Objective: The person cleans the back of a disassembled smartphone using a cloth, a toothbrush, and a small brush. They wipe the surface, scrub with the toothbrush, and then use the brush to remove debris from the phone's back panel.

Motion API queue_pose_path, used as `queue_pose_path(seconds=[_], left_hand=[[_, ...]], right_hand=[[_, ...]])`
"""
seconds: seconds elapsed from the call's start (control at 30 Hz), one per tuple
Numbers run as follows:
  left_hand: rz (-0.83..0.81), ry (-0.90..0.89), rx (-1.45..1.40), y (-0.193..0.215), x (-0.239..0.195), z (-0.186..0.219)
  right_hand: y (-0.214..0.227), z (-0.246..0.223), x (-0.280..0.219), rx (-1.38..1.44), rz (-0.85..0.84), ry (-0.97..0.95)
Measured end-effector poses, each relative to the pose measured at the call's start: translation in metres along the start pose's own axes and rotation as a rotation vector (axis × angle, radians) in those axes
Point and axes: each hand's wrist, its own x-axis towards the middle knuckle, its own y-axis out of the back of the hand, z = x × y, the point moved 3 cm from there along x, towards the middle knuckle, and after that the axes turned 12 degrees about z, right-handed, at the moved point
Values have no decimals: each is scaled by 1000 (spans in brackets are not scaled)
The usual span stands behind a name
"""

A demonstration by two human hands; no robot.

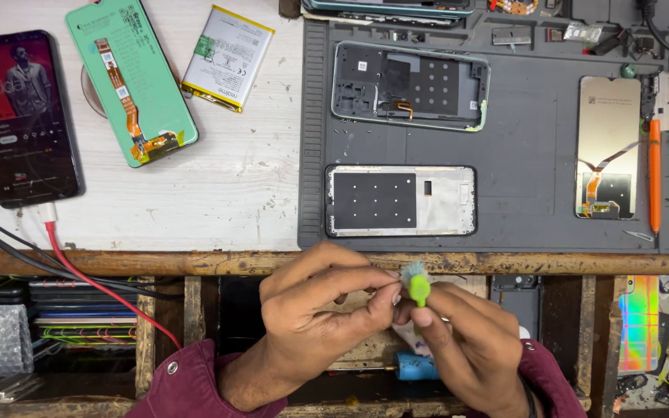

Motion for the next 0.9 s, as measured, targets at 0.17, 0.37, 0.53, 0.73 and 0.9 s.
queue_pose_path(seconds=[0.17, 0.37, 0.53, 0.73, 0.9], left_hand=[[6, 6, -7, 0, -1, -2], [2, 14, -12, -1, -2, -4], [1, 42, 31, 0, -3, -4], [2, 9, 13, 0, -2, -4], [7, 38, -14, 0, -2, -5]], right_hand=[[2, 0, 0, 67, 7, -59], [4, 4, -2, 16, 47, -115], [4, 3, -1, 6, 36, -91], [2, 3, 1, 11, 21, -55], [7, 14, -7, 76, 93, -137]])
